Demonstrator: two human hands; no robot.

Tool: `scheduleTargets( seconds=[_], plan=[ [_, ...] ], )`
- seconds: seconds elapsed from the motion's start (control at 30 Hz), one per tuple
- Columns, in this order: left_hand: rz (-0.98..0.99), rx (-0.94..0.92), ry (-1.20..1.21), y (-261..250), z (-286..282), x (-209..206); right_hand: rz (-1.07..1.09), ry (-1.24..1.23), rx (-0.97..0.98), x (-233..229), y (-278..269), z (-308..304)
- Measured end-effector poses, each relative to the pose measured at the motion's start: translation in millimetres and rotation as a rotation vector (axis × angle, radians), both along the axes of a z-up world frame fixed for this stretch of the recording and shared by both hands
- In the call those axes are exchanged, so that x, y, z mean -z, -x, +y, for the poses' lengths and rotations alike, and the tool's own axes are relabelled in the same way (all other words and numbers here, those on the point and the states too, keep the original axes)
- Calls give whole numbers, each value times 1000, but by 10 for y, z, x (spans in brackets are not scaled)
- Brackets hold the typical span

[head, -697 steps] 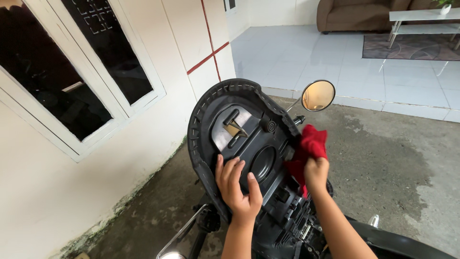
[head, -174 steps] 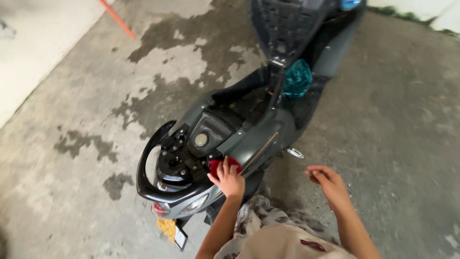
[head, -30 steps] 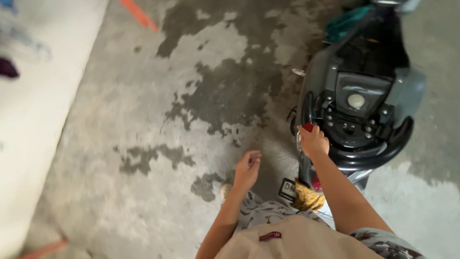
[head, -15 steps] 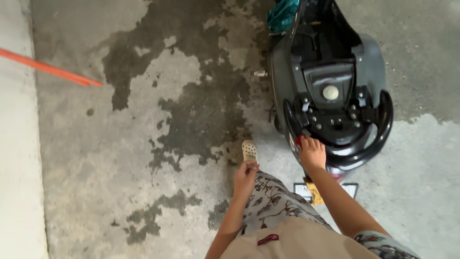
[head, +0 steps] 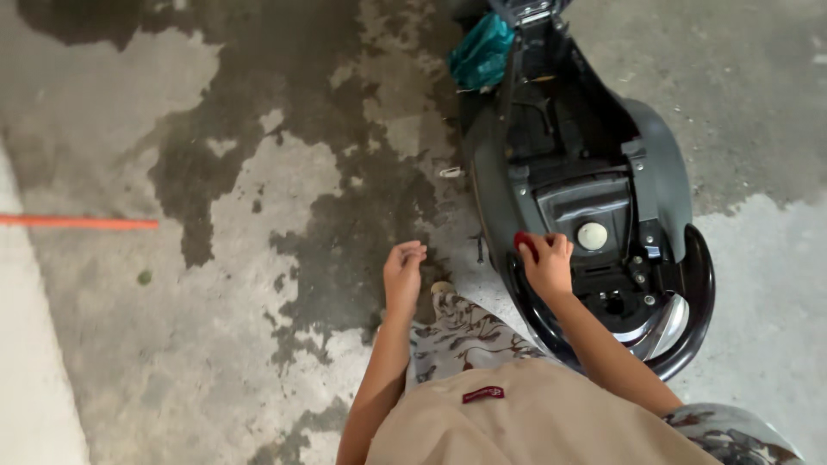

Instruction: The person wipes the underside of a motorcycle seat and the rear bodywork with a red cloth. The seat is lifted to access the under-seat compartment, and the person cleans around the fuel cap and rear storage area.

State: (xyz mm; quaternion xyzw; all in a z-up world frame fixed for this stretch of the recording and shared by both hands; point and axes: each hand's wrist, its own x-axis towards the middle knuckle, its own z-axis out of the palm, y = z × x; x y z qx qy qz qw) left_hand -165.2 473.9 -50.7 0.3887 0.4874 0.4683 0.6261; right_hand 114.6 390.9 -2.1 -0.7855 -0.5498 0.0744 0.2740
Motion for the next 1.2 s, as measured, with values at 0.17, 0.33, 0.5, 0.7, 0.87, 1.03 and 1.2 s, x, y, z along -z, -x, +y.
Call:
scheduleTargets(
  seconds=[0.17,0.33,0.5,0.7,0.87,1.03,1.2],
  plan=[
    [43,342,-104,-638,615,-50,440,-111,43,-181,241,559],
    [97,597,-151,-915,1238,-376,567,-188,110,-406,738,1161],
    [161,756,-199,-842,2272,-533,838,-339,377,-378,765,1804],
    [277,847,-283,-993,2799,-516,1342,-498,848,-143,595,1850],
    [65,934,-69,-1448,2652,-238,1070,-496,919,-62,546,1505],
    [58,1057,99,-2086,2489,-136,1127,-497,979,-36,204,1191],
    [69,1118,192,-2593,2373,-190,1056,-437,958,-99,-185,1077]
  ],
)
